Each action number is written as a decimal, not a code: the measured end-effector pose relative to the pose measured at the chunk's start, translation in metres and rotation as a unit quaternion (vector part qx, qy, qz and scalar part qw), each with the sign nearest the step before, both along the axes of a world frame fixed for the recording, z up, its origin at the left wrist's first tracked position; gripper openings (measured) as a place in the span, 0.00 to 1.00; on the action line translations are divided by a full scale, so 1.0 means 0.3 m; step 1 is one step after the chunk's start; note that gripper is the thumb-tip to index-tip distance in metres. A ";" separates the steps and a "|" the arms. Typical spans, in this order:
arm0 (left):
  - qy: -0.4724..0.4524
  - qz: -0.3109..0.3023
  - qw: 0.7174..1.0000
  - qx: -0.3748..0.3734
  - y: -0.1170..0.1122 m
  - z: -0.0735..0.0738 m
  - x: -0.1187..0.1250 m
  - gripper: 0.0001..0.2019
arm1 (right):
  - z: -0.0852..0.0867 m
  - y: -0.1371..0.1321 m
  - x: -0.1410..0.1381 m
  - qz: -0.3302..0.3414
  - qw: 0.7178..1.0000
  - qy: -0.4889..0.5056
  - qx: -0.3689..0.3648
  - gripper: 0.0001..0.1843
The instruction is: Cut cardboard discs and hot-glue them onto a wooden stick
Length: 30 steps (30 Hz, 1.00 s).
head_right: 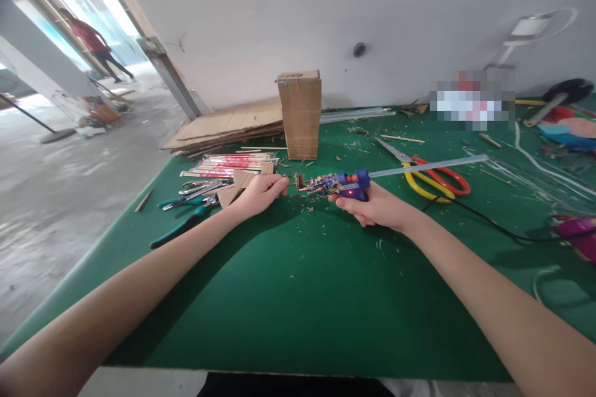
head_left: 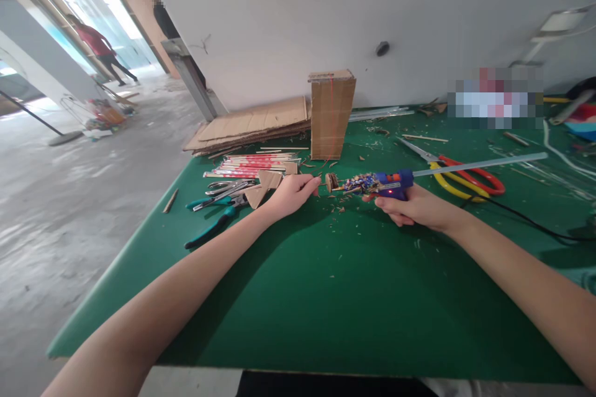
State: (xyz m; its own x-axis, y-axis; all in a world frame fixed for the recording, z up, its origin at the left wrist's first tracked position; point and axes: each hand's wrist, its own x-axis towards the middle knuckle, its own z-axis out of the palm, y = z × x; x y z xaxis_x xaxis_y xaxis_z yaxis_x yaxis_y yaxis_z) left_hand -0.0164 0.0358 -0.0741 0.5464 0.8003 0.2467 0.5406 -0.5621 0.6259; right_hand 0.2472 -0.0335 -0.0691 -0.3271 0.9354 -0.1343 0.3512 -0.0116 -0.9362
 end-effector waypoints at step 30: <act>0.015 -0.022 0.999 0.024 0.002 -0.012 0.005 0.20 | -0.004 0.001 -0.002 -0.007 1.000 0.016 0.007 0.25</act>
State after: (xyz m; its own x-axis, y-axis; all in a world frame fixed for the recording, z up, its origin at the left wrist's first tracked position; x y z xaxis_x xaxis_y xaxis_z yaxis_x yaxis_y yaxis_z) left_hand -0.0150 0.0363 -0.0777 0.5879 0.7633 0.2678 0.5335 -0.6147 0.5810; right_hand 0.2465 -0.0333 -0.0704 -0.3180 0.9416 -0.1107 0.3210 -0.0030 -0.9471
